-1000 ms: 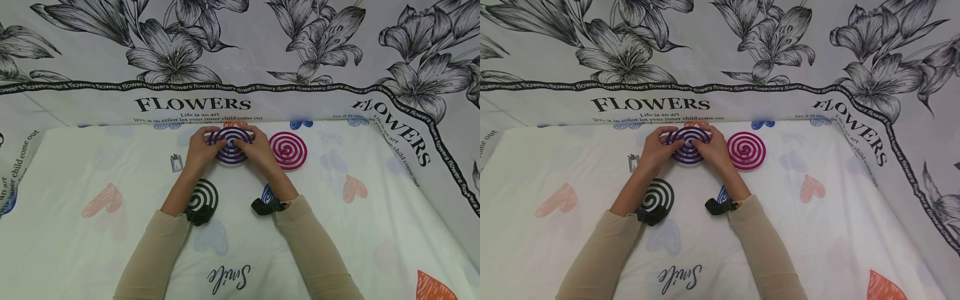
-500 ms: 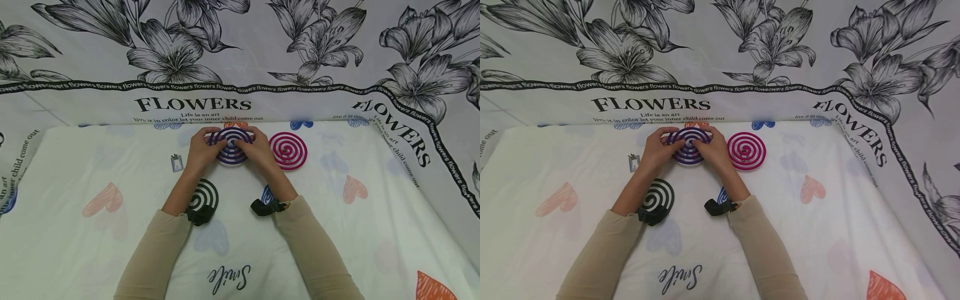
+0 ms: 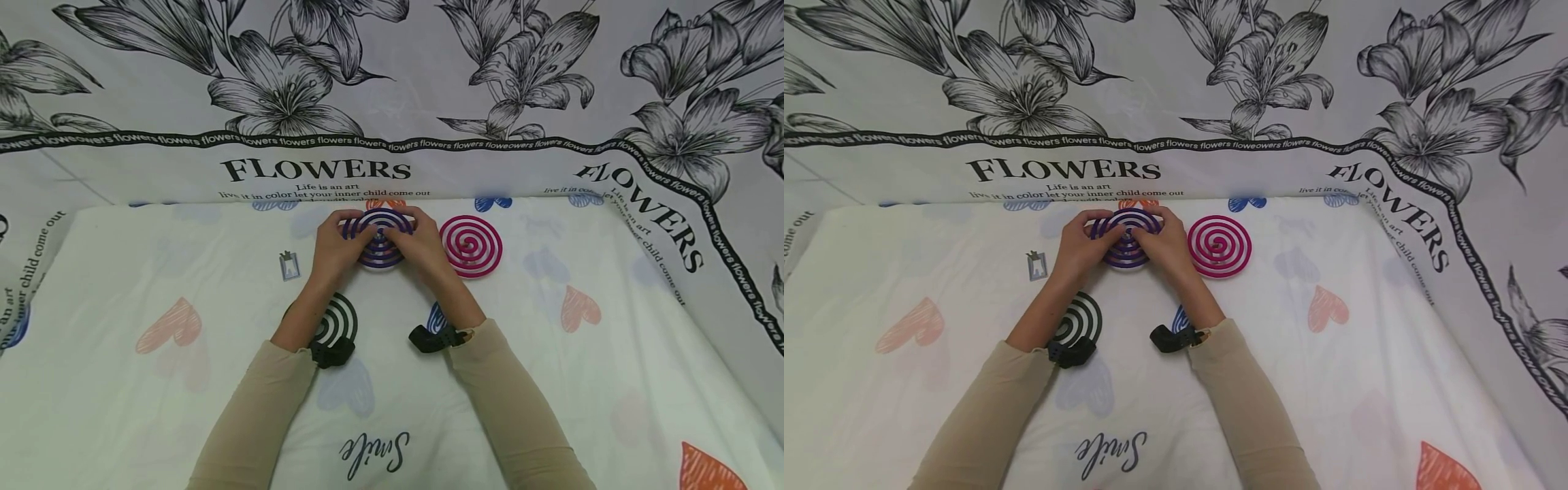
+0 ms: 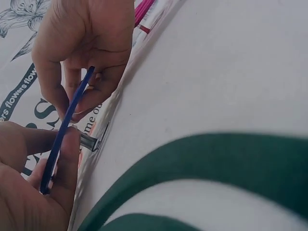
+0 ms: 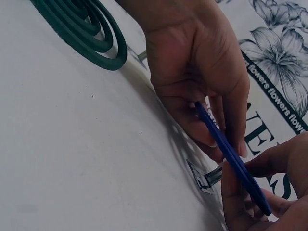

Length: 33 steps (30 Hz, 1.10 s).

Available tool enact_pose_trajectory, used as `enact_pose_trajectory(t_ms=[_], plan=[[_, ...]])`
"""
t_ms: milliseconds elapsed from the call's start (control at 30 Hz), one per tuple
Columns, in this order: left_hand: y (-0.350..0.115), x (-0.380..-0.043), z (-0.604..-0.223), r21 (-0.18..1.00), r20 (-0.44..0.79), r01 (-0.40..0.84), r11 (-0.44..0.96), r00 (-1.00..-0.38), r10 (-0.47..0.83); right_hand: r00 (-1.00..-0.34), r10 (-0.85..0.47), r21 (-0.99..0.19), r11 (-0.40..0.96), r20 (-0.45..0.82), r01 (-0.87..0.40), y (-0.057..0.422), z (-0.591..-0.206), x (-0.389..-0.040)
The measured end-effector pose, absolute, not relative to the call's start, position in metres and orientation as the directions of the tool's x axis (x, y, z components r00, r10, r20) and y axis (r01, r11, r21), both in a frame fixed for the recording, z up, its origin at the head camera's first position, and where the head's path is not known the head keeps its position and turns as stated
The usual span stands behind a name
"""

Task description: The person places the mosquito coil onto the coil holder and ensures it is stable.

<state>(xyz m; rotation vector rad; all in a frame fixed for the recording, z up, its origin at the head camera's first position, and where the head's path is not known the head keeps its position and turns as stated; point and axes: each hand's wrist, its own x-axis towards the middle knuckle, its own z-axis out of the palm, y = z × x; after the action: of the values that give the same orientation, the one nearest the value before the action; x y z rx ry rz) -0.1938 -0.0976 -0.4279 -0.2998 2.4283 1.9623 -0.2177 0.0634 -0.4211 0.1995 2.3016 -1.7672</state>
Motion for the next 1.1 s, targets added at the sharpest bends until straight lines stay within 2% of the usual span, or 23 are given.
enact_pose_trajectory(t_ms=[267, 1100], plan=[[-0.0957, -0.1951, -0.4285, 0.975, -0.126, -0.153, 0.164, -0.978, -0.164, -0.962, -0.036, -0.93, 0.267, -0.271, 0.253, 0.0633, -0.4195, -0.2179], [-0.0976, -0.1952, -0.4305, 0.967, -0.083, -0.12, 0.226, -0.982, -0.17, -0.967, -0.017, -0.939, 0.244, -0.255, 0.243, 0.0591, -0.4259, -0.2178]])
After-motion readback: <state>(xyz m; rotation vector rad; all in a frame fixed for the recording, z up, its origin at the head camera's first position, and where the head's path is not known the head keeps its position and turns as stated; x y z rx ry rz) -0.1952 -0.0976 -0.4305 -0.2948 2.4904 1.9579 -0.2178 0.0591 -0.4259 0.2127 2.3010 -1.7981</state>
